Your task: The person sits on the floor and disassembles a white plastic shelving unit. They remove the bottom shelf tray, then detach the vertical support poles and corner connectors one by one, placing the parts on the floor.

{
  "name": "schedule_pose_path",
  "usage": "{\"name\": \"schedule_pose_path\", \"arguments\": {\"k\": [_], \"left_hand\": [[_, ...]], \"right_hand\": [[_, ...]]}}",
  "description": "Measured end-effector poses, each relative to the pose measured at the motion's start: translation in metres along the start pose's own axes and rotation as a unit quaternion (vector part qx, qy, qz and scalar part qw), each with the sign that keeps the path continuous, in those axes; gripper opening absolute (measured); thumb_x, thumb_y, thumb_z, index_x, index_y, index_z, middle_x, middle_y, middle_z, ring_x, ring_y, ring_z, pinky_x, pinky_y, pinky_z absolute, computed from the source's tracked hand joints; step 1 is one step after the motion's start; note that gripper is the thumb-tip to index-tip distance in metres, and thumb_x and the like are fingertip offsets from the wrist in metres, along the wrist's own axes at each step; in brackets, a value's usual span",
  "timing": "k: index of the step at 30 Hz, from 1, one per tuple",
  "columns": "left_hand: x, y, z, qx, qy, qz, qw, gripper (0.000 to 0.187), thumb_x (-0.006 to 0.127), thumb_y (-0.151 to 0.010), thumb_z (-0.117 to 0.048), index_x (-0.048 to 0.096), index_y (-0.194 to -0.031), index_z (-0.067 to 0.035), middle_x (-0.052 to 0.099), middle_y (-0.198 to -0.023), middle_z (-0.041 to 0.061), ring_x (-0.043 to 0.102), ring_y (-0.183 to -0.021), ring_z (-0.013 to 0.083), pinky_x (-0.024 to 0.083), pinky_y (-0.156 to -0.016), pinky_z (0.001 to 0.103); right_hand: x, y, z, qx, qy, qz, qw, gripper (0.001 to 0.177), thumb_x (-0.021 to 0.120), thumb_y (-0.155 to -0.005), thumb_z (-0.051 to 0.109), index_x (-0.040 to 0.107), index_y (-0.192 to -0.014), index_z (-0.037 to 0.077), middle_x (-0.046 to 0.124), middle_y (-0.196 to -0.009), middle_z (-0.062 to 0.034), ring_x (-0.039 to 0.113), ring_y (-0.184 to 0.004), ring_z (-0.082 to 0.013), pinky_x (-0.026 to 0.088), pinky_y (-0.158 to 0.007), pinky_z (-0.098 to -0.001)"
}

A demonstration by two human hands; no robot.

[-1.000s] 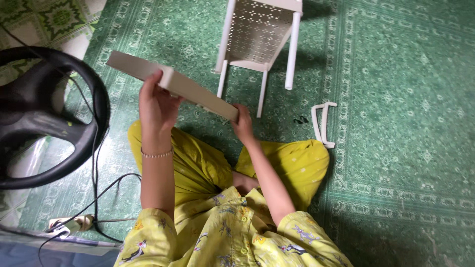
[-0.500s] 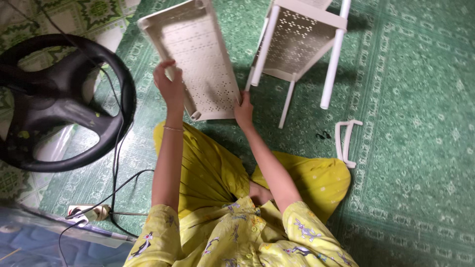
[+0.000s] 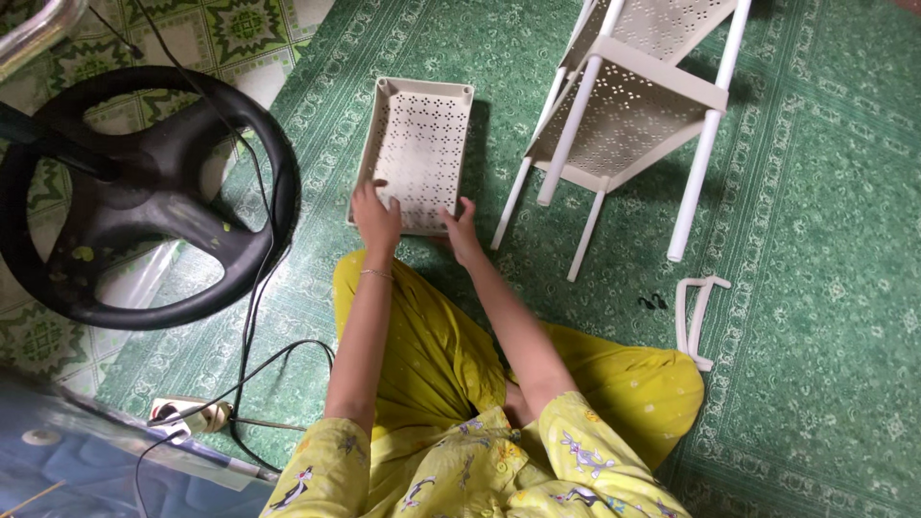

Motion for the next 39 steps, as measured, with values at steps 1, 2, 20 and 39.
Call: {"name": "schedule_pose_path", "arguments": {"k": [1,2,20,39], "left_hand": [[0.0,0.0,-0.004,0.012,-0.007,0.011,1.0,0.035,0.073,-0.083,-0.012,0.064,-0.116,-0.009,0.061,-0.125,0.018,0.052,-0.123,0.0385,0.041,-0.102,0.05],[0.0,-0.001,-0.007,0.014,-0.008,0.028,0.999,0.034,0.073,-0.083,-0.012,0.064,-0.116,-0.01,0.062,-0.124,0.017,0.052,-0.123,0.0382,0.042,-0.103,0.049],[-0.036,0.002,-0.066,0.072,0.14,0.062,0.986,0.019,0.065,-0.089,0.001,0.073,-0.103,-0.008,0.072,-0.109,0.01,0.058,-0.112,0.0321,0.047,-0.099,0.043],[0.021,-0.004,-0.292,-0.2,0.593,0.342,0.701,0.033,0.059,-0.099,-0.028,0.059,-0.126,-0.009,0.068,-0.111,0.01,0.07,-0.1,0.0186,0.063,-0.078,0.035]], "right_hand": [[0.008,0.0,-0.003,0.012,-0.043,0.017,0.999,0.072,0.067,-0.098,0.025,0.022,-0.154,0.016,0.054,-0.133,-0.0177,0.062,-0.112,-0.0285,0.058,-0.08,-0.0411],[0.013,0.001,-0.005,0.023,-0.087,0.033,0.995,0.074,0.067,-0.096,0.025,0.023,-0.155,0.016,0.054,-0.135,-0.0154,0.062,-0.114,-0.0282,0.06,-0.081,-0.0418],[-0.105,0.05,0.002,-0.048,-0.075,0.07,0.994,0.023,0.06,-0.103,0.02,0.067,-0.122,0.01,0.067,-0.125,-0.0042,0.064,-0.111,-0.0176,0.058,-0.087,-0.0411],[-0.234,0.226,0.223,-0.073,-0.424,0.049,0.901,0.069,0.055,-0.088,0.067,0.064,-0.122,0.007,0.064,-0.098,-0.0083,0.058,-0.084,-0.0215,0.048,-0.069,-0.035]]}}
Point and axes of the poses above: each hand's wrist, its own y-axis away from the middle knuckle, its own x-axis out of the palm, z = x × y, the point moved 2 cm from there along -y, towards the middle knuckle
